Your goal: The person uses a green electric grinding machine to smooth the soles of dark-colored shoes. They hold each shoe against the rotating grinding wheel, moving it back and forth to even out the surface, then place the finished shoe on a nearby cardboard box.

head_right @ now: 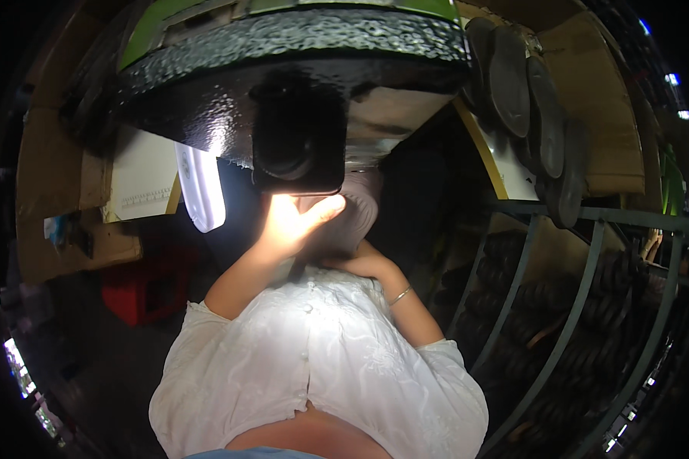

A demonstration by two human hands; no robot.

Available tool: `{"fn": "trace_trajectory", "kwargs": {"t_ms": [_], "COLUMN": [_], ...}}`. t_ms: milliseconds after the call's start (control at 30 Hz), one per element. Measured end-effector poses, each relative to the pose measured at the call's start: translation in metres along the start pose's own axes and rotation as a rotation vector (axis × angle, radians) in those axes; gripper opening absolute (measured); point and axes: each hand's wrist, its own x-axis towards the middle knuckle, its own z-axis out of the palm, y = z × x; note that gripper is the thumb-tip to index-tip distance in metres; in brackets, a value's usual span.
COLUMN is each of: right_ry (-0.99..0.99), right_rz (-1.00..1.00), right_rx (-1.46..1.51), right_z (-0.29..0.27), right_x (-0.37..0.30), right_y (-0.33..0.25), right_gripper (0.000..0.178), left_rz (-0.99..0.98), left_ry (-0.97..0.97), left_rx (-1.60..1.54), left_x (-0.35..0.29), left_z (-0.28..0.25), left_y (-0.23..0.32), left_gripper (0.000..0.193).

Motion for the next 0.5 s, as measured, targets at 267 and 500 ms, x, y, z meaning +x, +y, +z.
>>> {"fn": "trace_trajectory", "kwargs": {"t_ms": [267, 500], "right_ry": [-0.054, 0.642], "right_rz": [-0.013, -0.333], "right_rx": [-0.268, 0.121], "right_z": [-0.073, -0.186], "right_x": [-0.053, -0.105], "right_y": [-0.010, -0.038], "right_gripper": [0.040, 0.044], "left_rz": [0.076, 0.112], "left_ry": [0.046, 0.039], "left_rx": [-0.266, -0.204], "left_x": [-0.018, -0.021], "left_z": [-0.013, -0.018], "left_y": [-0.018, -0.056], "left_gripper": [0.039, 0.043]}}
